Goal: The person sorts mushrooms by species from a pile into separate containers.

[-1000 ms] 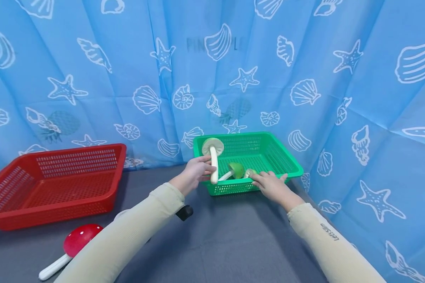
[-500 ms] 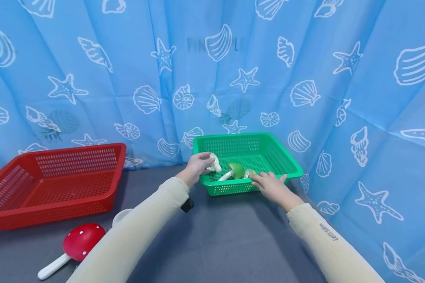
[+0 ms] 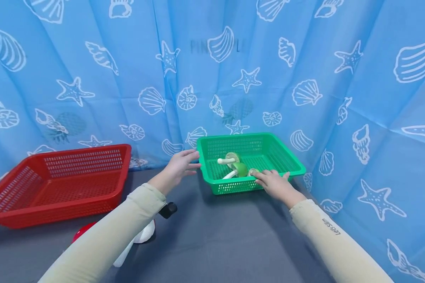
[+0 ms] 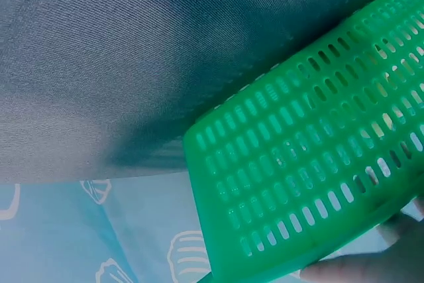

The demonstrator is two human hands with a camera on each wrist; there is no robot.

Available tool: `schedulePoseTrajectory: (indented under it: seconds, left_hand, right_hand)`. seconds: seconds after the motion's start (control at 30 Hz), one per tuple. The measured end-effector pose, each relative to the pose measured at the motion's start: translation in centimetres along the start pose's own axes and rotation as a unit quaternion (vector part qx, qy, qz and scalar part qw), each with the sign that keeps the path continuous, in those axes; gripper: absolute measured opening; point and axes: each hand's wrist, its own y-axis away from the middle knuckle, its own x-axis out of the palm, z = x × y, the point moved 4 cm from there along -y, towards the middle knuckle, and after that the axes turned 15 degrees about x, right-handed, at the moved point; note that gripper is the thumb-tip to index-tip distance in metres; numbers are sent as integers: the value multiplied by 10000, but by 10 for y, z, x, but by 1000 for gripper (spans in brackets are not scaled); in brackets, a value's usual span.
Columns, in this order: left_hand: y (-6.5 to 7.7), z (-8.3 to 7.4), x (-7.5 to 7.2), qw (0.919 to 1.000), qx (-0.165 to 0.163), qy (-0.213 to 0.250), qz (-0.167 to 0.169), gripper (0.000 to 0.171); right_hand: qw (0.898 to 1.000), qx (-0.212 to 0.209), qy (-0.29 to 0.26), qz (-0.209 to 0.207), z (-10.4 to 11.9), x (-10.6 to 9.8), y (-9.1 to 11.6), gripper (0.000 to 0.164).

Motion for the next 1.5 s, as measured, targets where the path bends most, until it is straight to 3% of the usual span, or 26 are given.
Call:
schedulePoseTrajectory:
  seconds: [0.17, 0.43, 0.63, 0.77, 1.03, 1.27, 1.37, 1.5]
  left_hand:
    - [20, -15, -26, 9998, 38, 1, 213, 51]
    - [50, -35, -75, 9993, 153, -66, 327, 55]
    - [70, -43, -108, 9972, 468, -536, 242, 62]
    - [87, -43, -129, 9923, 698, -1008, 154, 64]
    - [110, -36, -168, 9830, 600, -1702, -323, 64]
    - [121, -28, -195, 9659, 694, -2430, -563, 65]
    - [124, -25, -205, 9520, 867, -2881, -569, 66]
    - [129, -22, -217, 9244, 1191, -3587, -516, 65]
  right_hand:
    - [9994, 44, 201, -282, 6, 0, 3, 43]
    - [9923, -416, -650, -969, 25, -10, 11, 38]
    - [9864, -48, -1452, -764, 40, -16, 18, 43]
    - [9817, -78, -1808, -586, 50, -18, 20, 46]
    - [9740, -335, -2188, -484, 71, -19, 21, 44]
    - [9575, -22, -2883, -26, 83, -19, 24, 44]
    - [9516, 61, -3071, 112, 88, -19, 25, 44]
    - [9475, 100, -3188, 234, 94, -18, 26, 45]
